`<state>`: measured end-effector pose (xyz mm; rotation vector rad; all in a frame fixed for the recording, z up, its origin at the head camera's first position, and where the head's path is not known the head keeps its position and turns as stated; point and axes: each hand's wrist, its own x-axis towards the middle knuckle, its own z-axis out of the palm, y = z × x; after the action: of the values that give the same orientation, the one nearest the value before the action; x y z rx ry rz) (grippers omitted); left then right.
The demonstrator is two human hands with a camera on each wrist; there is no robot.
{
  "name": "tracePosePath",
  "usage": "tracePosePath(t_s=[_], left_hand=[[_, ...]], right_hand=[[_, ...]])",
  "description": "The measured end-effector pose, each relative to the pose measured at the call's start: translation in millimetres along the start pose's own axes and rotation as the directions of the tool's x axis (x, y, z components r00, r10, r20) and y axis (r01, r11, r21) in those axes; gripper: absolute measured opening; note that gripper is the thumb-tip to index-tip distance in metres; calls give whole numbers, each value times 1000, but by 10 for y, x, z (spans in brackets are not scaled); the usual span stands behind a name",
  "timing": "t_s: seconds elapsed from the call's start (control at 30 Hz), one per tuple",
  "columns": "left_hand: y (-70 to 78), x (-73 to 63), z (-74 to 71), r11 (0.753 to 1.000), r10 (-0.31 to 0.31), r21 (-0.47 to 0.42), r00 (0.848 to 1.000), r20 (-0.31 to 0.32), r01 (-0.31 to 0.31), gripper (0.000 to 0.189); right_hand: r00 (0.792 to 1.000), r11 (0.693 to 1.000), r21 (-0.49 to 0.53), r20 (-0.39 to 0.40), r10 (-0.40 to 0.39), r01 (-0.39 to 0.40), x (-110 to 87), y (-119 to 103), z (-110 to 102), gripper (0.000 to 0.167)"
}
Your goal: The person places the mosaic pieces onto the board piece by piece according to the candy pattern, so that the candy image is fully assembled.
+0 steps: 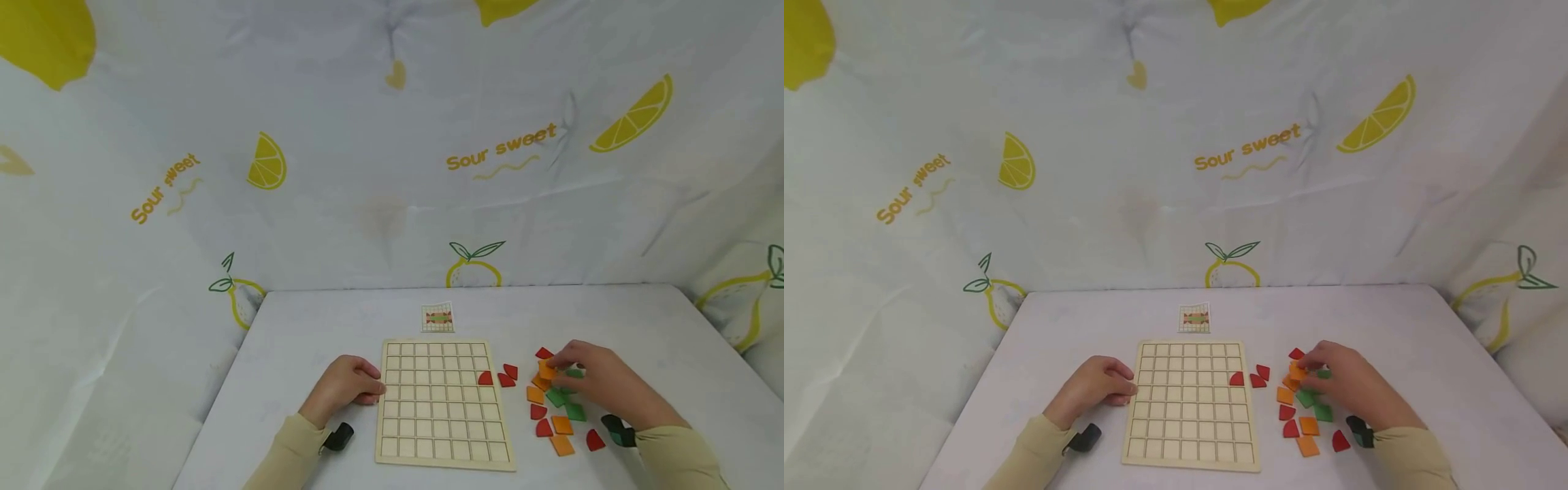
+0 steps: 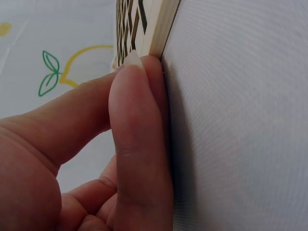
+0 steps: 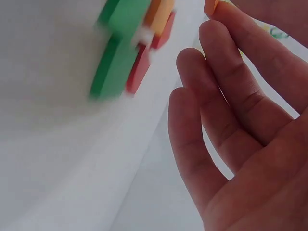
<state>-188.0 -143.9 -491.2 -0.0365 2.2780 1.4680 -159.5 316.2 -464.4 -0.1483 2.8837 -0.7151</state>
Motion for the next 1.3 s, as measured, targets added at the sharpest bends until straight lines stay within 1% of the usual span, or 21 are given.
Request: tracePosePath(t_s=[0.1,0.23,0.27,0.4,0.5,0.6,0.7,0.8,0.93,1.1,1.17,1.3], left_hand=[[9,1,5,1000,-3,7,1000,-6,3,28],[12,11,10,1000,-1,11,1000,-12,1,28],[13,14,11,1000,1,11,1000,-12,-1,28],[16,25,15,1000,0,6,1000,-9,0,28],[20,32,18,1000,0,3,1000,-7,0,28],[21,39,19,1000,4,7,1000,-13,-4,28],[15,38,18,1000,1,11,1000,-20,0,29],[5,29,14,1000,-6,15,1000,-26,6,29],[-7,16,10,1000,-10,21,1000,-30,11,29],[-15,13,8,1000,-3,21,1000,-28,4,29],[-15,12,7,1000,-1,20,1000,-27,2,29],[-15,13,4,1000,-3,17,1000,-22,3,28]], right_hand=[[999,999,31,18,-36,35,35,-144,72,22],[997,995,81,45,-58,54,70,-313,171,20],[997,994,96,54,-52,47,75,-349,195,20],[994,989,132,76,-76,65,70,-462,283,21],[992,987,125,66,-109,100,56,-521,338,20],[988,986,89,42,-147,143,59,-565,390,18],[984,983,71,37,-174,172,73,-606,434,16],[983,982,65,39,-181,179,87,-647,468,16],[984,984,59,48,-173,170,100,-687,497,19],[977,978,42,59,-207,205,106,-700,513,19],[976,978,31,60,-210,208,108,-699,521,19],[973,974,14,48,-226,226,113,-684,539,20]])
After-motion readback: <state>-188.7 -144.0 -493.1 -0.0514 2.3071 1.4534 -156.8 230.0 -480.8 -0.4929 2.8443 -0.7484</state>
